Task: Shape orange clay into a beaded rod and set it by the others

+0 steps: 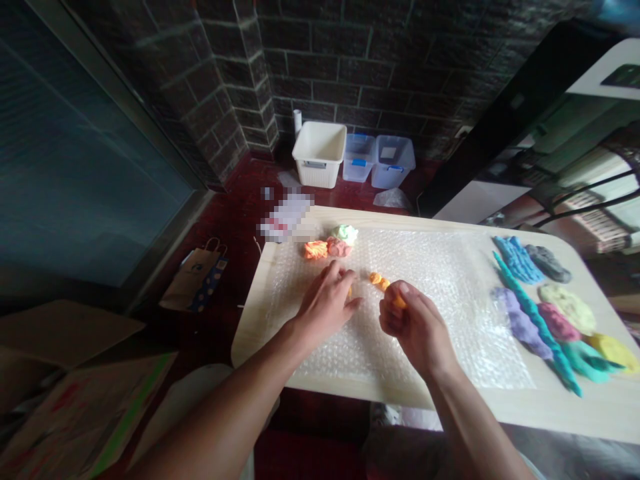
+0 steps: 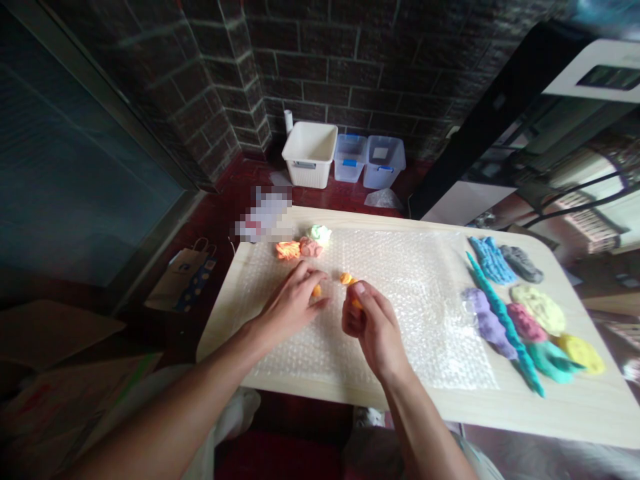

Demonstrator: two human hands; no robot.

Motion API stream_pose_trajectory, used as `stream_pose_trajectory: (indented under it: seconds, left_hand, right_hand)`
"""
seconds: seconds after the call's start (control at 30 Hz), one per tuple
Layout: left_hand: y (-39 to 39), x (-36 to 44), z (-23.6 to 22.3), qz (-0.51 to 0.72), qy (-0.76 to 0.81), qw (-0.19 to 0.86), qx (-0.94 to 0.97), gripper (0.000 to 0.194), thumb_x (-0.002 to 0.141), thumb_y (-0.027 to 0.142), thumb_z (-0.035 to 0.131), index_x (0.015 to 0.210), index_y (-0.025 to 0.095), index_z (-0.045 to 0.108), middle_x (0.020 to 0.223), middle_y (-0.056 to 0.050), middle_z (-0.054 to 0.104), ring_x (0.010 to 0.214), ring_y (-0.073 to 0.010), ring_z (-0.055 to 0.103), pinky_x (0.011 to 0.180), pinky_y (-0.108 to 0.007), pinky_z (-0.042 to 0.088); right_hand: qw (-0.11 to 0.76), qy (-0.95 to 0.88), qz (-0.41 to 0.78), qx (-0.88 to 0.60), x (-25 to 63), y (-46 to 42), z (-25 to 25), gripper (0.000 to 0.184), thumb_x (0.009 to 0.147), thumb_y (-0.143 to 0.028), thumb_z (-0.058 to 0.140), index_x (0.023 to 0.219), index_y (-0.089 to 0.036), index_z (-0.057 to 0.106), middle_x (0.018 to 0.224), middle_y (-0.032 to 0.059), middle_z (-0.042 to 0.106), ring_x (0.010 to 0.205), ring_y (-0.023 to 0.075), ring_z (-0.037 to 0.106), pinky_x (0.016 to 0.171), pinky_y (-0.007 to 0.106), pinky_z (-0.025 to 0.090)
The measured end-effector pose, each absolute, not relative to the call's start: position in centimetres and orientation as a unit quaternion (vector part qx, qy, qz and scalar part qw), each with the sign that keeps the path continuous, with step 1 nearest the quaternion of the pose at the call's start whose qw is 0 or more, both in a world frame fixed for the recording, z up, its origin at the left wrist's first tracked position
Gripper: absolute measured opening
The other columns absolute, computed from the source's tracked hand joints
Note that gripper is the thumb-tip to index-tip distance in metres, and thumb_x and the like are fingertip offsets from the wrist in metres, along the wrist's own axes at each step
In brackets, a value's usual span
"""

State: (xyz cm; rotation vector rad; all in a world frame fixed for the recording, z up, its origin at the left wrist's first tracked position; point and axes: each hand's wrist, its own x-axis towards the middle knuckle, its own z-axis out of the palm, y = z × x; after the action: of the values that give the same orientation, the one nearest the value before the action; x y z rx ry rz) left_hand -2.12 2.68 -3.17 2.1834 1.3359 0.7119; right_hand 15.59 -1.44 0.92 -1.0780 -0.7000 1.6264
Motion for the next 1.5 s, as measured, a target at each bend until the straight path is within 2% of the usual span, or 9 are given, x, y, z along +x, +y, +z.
stream_pose_trajectory:
  seconds: [0.13,0.3,0.47,0.63,0.83,0.97,1.1,1.33,1.5]
  left_hand:
    - [2.7,-2.1,-2.5,0.292,0.490,0.229,0.789,0.021,0.097,0.030,0.064,0.113,0.017,0.066,0.115,-0.013,0.059,0.113,-0.0286,0.062,0.102,-0.045,0.053]
    - [2.8,-1.9,-1.2,0.361,0.474,0.239,0.767,0.011,0.100,0.020,0.056,0.103,0.018,0.066,0.107,-0.010,0.064,0.110,-0.0250,0.062,0.102,-0.040,0.048]
    - [1.9,-1.6,0.2,0.384,0.425,0.302,0.762,0.022,0.103,0.022,0.049,0.091,0.020,0.067,0.088,-0.006,0.066,0.082,-0.0189,0.059,0.081,-0.032,0.046]
    - [0.8,-0.6,0.6,0.383,0.392,0.391,0.739,0.027,0.099,0.025,0.053,0.076,0.019,0.065,0.076,-0.005,0.061,0.074,-0.0175,0.054,0.073,-0.031,0.041]
    - [0.5,1.4,-0.4,0.357,0.345,0.743,0.450,0.046,0.097,0.060,0.057,0.091,0.015,0.067,0.083,-0.007,0.068,0.068,-0.0157,0.062,0.063,-0.028,0.048]
    - [0.7,1.8,-0.7,0.441,0.358,0.755,0.327,0.051,0.095,0.067,0.058,0.091,0.017,0.065,0.085,-0.005,0.068,0.078,-0.0158,0.065,0.073,-0.027,0.052]
    - [1.2,1.3,-0.5,0.456,0.426,0.727,0.286,0.058,0.090,0.075,0.059,0.078,0.018,0.060,0.066,0.000,0.057,0.059,-0.0120,0.055,0.058,-0.025,0.046]
    - [1.3,1.0,-0.1,0.390,0.465,0.732,0.310,0.070,0.090,0.081,0.050,0.054,0.021,0.049,0.041,0.003,0.041,0.031,-0.0088,0.035,0.035,-0.024,0.027]
    - [1.3,0.9,-0.3,0.372,0.482,0.701,0.372,0.078,0.094,0.082,0.036,0.043,0.024,0.042,0.035,0.003,0.030,0.026,-0.0090,0.029,0.031,-0.027,0.025]
  right_hand:
    - [0.524,-0.252,0.670,-0.462,15.9,-1.1,0.8,0.042,0.091,-0.051,0.073,0.068,-0.020,0.057,0.053,-0.0093,0.024,0.045,0.0068,0.016,0.042,0.022,0.012]
    - [0.524,-0.293,0.660,-0.453,15.3,-1.1,0.9,0.029,0.087,-0.046,0.080,0.100,-0.022,0.071,0.069,-0.0028,0.054,0.051,0.0076,0.031,0.047,0.022,0.025]
    - [0.543,-0.236,0.663,-0.459,15.5,-1.4,0.9,0.051,0.091,-0.050,0.072,0.056,-0.021,0.047,0.050,-0.0082,0.024,0.044,0.0079,0.017,0.042,0.025,0.014]
    - [0.577,-0.292,0.604,-0.466,15.6,-1.7,1.0,0.052,0.095,-0.044,0.064,0.055,-0.022,0.039,0.054,-0.0057,0.025,0.046,0.0104,0.022,0.044,0.028,0.021]
    - [0.514,-0.576,0.363,-0.521,15.0,-2.4,0.1,0.034,0.106,-0.050,0.040,0.109,-0.026,0.064,0.098,0.0068,0.059,0.089,0.0255,0.056,0.082,0.043,0.050]
    - [0.334,-0.771,0.187,-0.508,14.3,-2.8,-0.8,0.048,0.108,-0.050,0.036,0.141,-0.023,0.058,0.134,0.0159,0.058,0.127,0.0387,0.050,0.108,0.065,0.037]
    - [0.329,-0.796,0.208,-0.464,14.1,-2.9,-0.9,0.059,0.110,-0.046,0.034,0.165,-0.026,0.030,0.161,0.0161,0.042,0.149,0.0388,0.037,0.117,0.065,0.033]
    - [0.450,-0.693,0.262,-0.498,15.1,-2.6,0.3,0.042,0.109,-0.042,0.040,0.141,-0.025,0.061,0.135,0.0136,0.063,0.119,0.0320,0.062,0.098,0.051,0.052]
    - [0.525,-0.601,0.305,-0.520,15.5,-2.3,0.1,0.034,0.108,-0.040,0.043,0.121,-0.023,0.069,0.119,0.0115,0.068,0.100,0.0273,0.067,0.083,0.043,0.054]
